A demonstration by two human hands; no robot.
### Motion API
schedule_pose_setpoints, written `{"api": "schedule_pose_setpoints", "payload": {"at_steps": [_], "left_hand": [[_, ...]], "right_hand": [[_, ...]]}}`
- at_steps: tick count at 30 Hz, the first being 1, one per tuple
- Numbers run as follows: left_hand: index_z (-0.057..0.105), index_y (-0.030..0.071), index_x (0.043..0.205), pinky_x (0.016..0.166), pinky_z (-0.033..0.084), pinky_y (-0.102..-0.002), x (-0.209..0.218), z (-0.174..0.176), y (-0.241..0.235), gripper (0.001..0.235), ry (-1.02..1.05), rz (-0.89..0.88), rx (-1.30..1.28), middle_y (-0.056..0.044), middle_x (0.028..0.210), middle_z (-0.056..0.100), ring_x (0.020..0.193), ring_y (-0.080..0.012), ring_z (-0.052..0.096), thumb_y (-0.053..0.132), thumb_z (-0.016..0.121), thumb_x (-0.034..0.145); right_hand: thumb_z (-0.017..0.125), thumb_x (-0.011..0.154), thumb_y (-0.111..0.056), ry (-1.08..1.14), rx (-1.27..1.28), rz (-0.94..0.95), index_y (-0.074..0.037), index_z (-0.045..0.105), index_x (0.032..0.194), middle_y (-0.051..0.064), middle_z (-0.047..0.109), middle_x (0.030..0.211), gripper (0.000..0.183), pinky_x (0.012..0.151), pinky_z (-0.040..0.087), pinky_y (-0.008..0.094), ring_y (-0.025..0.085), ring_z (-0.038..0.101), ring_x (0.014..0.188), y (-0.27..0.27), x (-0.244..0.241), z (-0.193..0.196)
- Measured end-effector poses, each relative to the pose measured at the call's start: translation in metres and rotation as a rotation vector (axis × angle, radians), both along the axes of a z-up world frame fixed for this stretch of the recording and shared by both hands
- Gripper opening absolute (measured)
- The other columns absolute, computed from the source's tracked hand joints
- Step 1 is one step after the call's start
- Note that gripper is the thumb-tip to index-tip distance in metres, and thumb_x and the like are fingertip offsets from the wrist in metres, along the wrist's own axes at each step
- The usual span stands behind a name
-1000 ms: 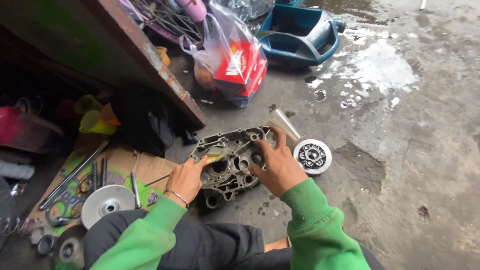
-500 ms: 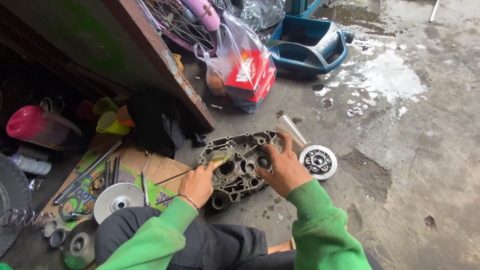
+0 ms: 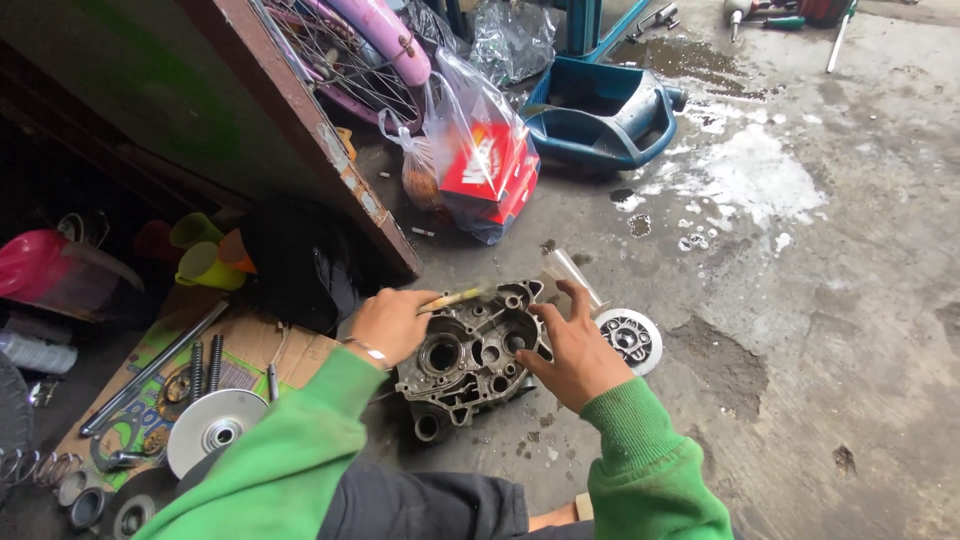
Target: The person sits on the floor and uses a brush to scrub the inside and outside surfaces of a disassembled engine casing. They rotate the casing to access different areas and continue scrubbing with the brush.
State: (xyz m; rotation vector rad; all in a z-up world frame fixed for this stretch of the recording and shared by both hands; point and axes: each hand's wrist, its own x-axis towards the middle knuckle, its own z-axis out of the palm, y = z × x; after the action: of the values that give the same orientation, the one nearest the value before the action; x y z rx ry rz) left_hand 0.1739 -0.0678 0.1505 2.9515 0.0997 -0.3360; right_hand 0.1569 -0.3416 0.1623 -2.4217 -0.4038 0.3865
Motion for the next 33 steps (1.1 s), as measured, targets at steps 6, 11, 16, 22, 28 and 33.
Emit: {"api": "schedule_pose_setpoints", "payload": {"at_steps": [6, 11, 16, 22, 28, 33], "left_hand": [[0.080, 0.015, 0.103, 0.077, 0.063, -0.051, 0.052, -0.117, 0.001, 0.026, -0.014, -0.125, 0.228, -0.016, 0.091, 0.078, 0.091, -0.0417, 0.076, 0.020, 0.070, 0.079], [0.078, 0.007, 0.103, 0.087, 0.061, -0.054, 0.049, -0.090, -0.010, 0.031, 0.060, -0.076, 0.158, -0.020, 0.100, 0.077, 0.101, -0.0445, 0.074, 0.018, 0.066, 0.077], [0.078, 0.006, 0.103, 0.088, 0.061, -0.053, 0.063, -0.096, -0.030, 0.032, 0.069, -0.136, 0.202, -0.019, 0.101, 0.077, 0.103, -0.0415, 0.074, 0.023, 0.072, 0.076], [0.079, 0.003, 0.098, 0.084, 0.062, -0.051, 0.078, -0.088, -0.046, 0.028, 0.064, -0.252, 0.229, -0.019, 0.095, 0.078, 0.098, -0.0396, 0.075, 0.020, 0.075, 0.076], [0.080, 0.004, 0.088, 0.074, 0.063, -0.051, 0.085, -0.103, -0.062, 0.016, 0.002, -0.355, 0.291, -0.018, 0.085, 0.077, 0.087, -0.0380, 0.077, 0.014, 0.074, 0.078], [0.079, 0.005, 0.083, 0.065, 0.064, -0.050, 0.075, -0.133, -0.076, 0.011, -0.046, -0.516, 0.378, -0.016, 0.080, 0.078, 0.079, -0.0343, 0.077, 0.005, 0.069, 0.085]], "right_hand": [[0.073, 0.089, -0.037, 0.035, 0.000, -0.011, -0.011, 0.050, 0.137, 0.021, 0.020, 0.155, 0.059, 0.096, 0.062, 0.060, 0.056, 0.062, 0.115, -0.009, 0.005, -0.011], [0.076, 0.089, -0.036, 0.050, -0.013, -0.011, -0.009, 0.053, 0.138, 0.024, 0.021, 0.155, 0.060, 0.094, 0.062, 0.060, 0.056, 0.063, 0.114, -0.005, 0.007, -0.004], [0.075, 0.089, -0.034, 0.035, 0.001, 0.006, -0.008, 0.051, 0.136, 0.025, 0.021, 0.154, 0.059, 0.097, 0.061, 0.062, 0.058, 0.062, 0.115, -0.005, 0.006, -0.006], [0.076, 0.089, -0.035, 0.028, -0.018, 0.018, -0.009, 0.051, 0.137, 0.025, 0.021, 0.154, 0.060, 0.098, 0.060, 0.062, 0.057, 0.061, 0.117, -0.001, 0.003, -0.007], [0.077, 0.088, -0.036, 0.010, -0.009, 0.030, -0.010, 0.051, 0.137, 0.023, 0.022, 0.153, 0.061, 0.099, 0.059, 0.062, 0.057, 0.062, 0.116, 0.001, 0.004, -0.016], [0.077, 0.089, -0.034, 0.023, -0.048, 0.032, -0.009, 0.052, 0.138, 0.024, 0.022, 0.154, 0.060, 0.098, 0.061, 0.059, 0.055, 0.063, 0.116, 0.003, 0.003, -0.014]]}}
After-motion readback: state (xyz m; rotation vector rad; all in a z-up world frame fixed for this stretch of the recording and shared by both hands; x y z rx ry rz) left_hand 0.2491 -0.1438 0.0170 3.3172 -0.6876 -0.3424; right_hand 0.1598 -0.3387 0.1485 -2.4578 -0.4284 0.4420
